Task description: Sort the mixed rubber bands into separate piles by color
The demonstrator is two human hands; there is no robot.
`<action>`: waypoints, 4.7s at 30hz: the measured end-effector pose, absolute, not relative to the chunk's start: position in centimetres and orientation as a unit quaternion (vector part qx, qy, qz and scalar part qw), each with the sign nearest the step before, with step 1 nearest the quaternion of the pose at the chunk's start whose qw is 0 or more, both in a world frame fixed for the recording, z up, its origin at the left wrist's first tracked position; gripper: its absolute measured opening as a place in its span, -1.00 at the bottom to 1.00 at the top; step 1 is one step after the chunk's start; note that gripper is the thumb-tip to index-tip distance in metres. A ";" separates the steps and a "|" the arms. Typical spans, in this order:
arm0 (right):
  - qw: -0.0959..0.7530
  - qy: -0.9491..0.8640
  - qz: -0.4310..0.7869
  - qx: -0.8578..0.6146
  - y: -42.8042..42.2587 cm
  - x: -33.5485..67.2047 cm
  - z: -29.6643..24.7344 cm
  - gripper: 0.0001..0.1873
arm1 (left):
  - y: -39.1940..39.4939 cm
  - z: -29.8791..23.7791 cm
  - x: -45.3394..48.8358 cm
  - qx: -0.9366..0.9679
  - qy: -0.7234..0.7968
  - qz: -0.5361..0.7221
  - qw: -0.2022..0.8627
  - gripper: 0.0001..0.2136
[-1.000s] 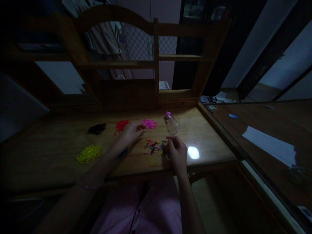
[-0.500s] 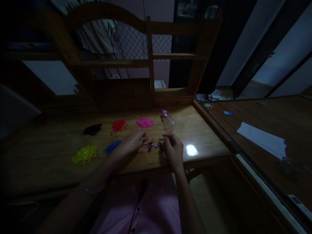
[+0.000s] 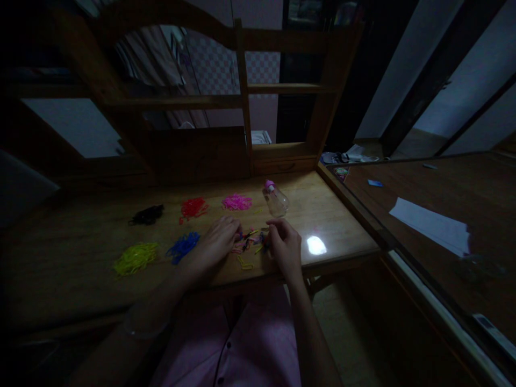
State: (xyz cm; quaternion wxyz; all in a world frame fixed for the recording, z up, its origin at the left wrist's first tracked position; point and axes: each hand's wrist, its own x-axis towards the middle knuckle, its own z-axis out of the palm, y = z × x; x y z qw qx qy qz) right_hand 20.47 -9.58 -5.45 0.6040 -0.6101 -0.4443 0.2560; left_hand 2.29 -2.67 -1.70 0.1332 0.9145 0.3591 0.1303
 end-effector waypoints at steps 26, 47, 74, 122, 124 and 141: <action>0.597 -0.439 0.273 -0.613 -9.8 20.5 -5.4 -0.76 | -5.4 -2.6 -4.7 0.648 0.471 0.359 0.479 -0.78; 0.584 -0.436 0.261 -0.633 -9.7 20.6 -5.8 -0.71 | 8.2 -3.9 -13.4 0.736 0.579 0.203 0.287 -0.64; 0.588 -0.437 0.236 -0.638 -9.6 20.5 -5.5 -0.69 | -3.3 -3.2 1.5 0.870 0.422 0.198 0.163 -0.87; 0.602 -0.437 0.263 -0.615 -9.6 20.5 -5.6 -0.76 | -5.6 -2.3 2.8 0.895 0.399 0.144 0.136 -0.87; 0.603 -0.440 0.260 -0.612 -9.6 20.5 -5.6 -0.75 | -5.8 -2.2 3.0 0.891 0.409 0.145 0.133 -0.89; 0.610 -0.441 0.248 -0.610 -9.5 20.5 -5.5 -0.75 | -4.5 -2.6 3.6 0.911 0.395 0.112 0.027 -0.87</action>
